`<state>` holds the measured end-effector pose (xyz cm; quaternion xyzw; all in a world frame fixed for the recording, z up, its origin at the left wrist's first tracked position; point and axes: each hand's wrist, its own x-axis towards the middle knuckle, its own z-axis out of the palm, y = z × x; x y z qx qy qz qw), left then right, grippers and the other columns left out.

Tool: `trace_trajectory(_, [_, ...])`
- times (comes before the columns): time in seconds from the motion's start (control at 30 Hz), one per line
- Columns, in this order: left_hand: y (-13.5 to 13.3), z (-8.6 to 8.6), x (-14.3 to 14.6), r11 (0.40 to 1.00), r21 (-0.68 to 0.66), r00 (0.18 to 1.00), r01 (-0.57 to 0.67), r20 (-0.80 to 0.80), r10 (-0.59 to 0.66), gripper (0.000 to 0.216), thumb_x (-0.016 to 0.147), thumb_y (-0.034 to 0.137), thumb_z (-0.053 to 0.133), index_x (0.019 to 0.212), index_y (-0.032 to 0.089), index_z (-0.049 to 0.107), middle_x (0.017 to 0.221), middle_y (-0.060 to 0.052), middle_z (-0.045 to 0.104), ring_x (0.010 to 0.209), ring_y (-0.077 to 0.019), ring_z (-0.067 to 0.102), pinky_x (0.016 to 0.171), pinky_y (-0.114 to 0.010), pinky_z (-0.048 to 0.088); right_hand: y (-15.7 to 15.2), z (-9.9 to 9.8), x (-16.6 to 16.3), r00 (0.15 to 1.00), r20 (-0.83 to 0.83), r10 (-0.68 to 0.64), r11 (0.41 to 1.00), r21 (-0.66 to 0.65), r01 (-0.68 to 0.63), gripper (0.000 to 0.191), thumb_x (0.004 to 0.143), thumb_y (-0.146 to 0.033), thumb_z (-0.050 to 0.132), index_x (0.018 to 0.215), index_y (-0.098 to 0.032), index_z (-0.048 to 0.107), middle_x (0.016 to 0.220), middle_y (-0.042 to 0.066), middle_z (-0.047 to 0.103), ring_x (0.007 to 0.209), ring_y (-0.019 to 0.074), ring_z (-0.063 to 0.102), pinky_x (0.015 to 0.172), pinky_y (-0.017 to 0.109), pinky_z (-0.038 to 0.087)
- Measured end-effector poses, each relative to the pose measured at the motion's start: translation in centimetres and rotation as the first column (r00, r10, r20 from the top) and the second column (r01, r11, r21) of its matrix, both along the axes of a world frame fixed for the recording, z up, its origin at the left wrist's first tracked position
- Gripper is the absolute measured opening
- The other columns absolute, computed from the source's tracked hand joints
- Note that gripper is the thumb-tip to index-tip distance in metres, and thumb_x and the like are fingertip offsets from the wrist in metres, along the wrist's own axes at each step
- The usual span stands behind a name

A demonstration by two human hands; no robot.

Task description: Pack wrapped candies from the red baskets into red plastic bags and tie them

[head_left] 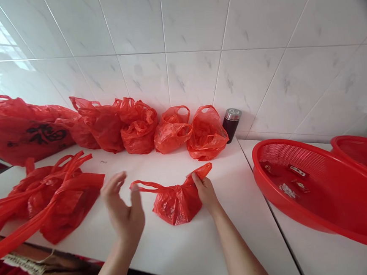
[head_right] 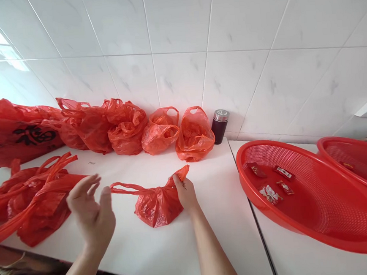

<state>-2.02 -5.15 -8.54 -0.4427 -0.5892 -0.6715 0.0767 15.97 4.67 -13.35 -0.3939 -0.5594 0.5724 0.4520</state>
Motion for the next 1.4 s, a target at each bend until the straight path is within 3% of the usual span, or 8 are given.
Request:
trace_trajectory(0.1, [0.9, 1.1, 2.5, 0.907, -0.386, 0.911, 0.166, -0.293, -0.291, 0.024, 0.088, 0.03, 0.055, 0.111, 0.026, 0.06, 0.117, -0.007, 0.06, 0.111, -0.0249, 0.055, 0.094, -0.04, 0.044, -0.3, 0.2, 0.0, 0.999, -0.035, 0.035, 0.999, 0.005, -0.034, 0.045, 0.089, -0.058, 0.046, 0.093, -0.019, 0.068, 0.079, 0.004, 0.065, 0.074, 0.0184, 0.059, 0.07, 0.029, 0.046])
trace_trajectory(0.23, [2.2, -0.6, 4.0, 0.607, -0.763, 0.854, 0.223, -0.147, -0.498, 0.02, 0.087, 0.038, 0.053, 0.09, 0.025, 0.067, 0.089, -0.006, 0.068, 0.088, -0.0263, 0.06, 0.076, -0.038, 0.045, -0.3, -0.1, 0.0, 0.999, -0.041, -0.003, 0.996, 0.092, 0.007, 0.042, 0.09, -0.056, 0.047, 0.103, -0.021, 0.065, 0.08, 0.004, 0.065, 0.075, 0.019, 0.06, 0.073, 0.031, 0.048])
trace_trajectory(0.43, [1.5, -0.7, 1.7, 0.608, -0.737, 0.912, 0.295, 0.028, -0.409, 0.022, 0.089, 0.042, 0.044, 0.09, 0.025, 0.059, 0.09, -0.001, 0.069, 0.076, -0.0185, 0.062, 0.067, -0.029, 0.045, -0.3, -0.4, -0.2, 0.975, 0.089, 0.201, 0.973, 0.093, -0.209, 0.031, 0.08, -0.046, 0.066, 0.099, -0.022, 0.062, 0.099, 0.003, 0.065, 0.089, 0.019, 0.058, 0.081, 0.03, 0.046])
trace_trajectory(0.57, [1.1, 0.5, 0.1, 0.603, -0.724, 0.923, 0.335, 0.123, -0.365, 0.023, 0.088, 0.044, 0.045, 0.089, 0.025, 0.058, 0.079, 0.001, 0.067, 0.067, -0.0167, 0.061, 0.06, -0.026, 0.045, -0.5, -0.7, -0.5, 0.941, 0.039, 0.337, 0.941, -0.008, -0.337, 0.024, 0.08, -0.041, 0.066, 0.079, -0.021, 0.054, 0.074, -0.003, 0.058, 0.069, 0.0143, 0.054, 0.065, 0.027, 0.044])
trace_trajectory(0.87, [1.3, 3.0, -3.8, 0.617, -0.763, 0.965, 0.191, 0.031, -0.261, 0.023, 0.082, 0.046, 0.051, 0.087, 0.025, 0.056, 0.08, 0.001, 0.065, 0.064, -0.0168, 0.055, 0.06, -0.028, 0.041, 1.3, -2.1, -0.3, 0.999, -0.003, -0.032, 0.995, -0.093, 0.031, 0.028, 0.072, -0.042, 0.067, 0.081, -0.021, 0.052, 0.079, 0.0, 0.061, 0.063, 0.0144, 0.058, 0.061, 0.029, 0.047])
trace_trajectory(1.17, [-2.3, 4.5, -9.9, 0.486, -0.756, 0.898, -0.438, -0.393, 0.198, 0.043, 0.09, 0.048, 0.04, 0.121, 0.021, 0.053, 0.124, -0.015, 0.057, 0.111, -0.0387, 0.051, 0.081, -0.048, 0.042, 1.2, -2.8, -0.6, 0.996, 0.059, -0.064, 0.995, -0.073, 0.068, 0.026, 0.074, -0.045, 0.063, 0.082, -0.021, 0.056, 0.076, 0.001, 0.062, 0.06, 0.0152, 0.058, 0.06, 0.031, 0.046])
trace_trajectory(1.27, [-2.5, 4.0, -8.6, 0.501, -0.735, 0.884, -0.457, -0.439, 0.163, 0.045, 0.092, 0.047, 0.038, 0.127, 0.022, 0.053, 0.133, -0.017, 0.048, 0.12, -0.0402, 0.044, 0.089, -0.053, 0.038, 1.2, -2.9, -0.6, 0.995, 0.077, -0.062, 0.996, -0.061, 0.067, 0.027, 0.075, -0.047, 0.063, 0.082, -0.021, 0.057, 0.075, 0.001, 0.062, 0.061, 0.0154, 0.058, 0.061, 0.031, 0.047])
trace_trajectory(1.4, [-2.1, 1.7, -6.2, 0.452, -0.845, 0.939, -0.285, -0.34, -0.043, 0.039, 0.09, 0.048, 0.04, 0.117, 0.027, 0.059, 0.129, -0.011, 0.055, 0.113, -0.0327, 0.052, 0.086, -0.044, 0.043, 1.2, -3.2, -0.5, 0.994, 0.092, -0.053, 0.998, -0.037, 0.057, 0.028, 0.076, -0.048, 0.061, 0.083, -0.021, 0.057, 0.075, 0.001, 0.062, 0.062, 0.0154, 0.058, 0.062, 0.031, 0.047])
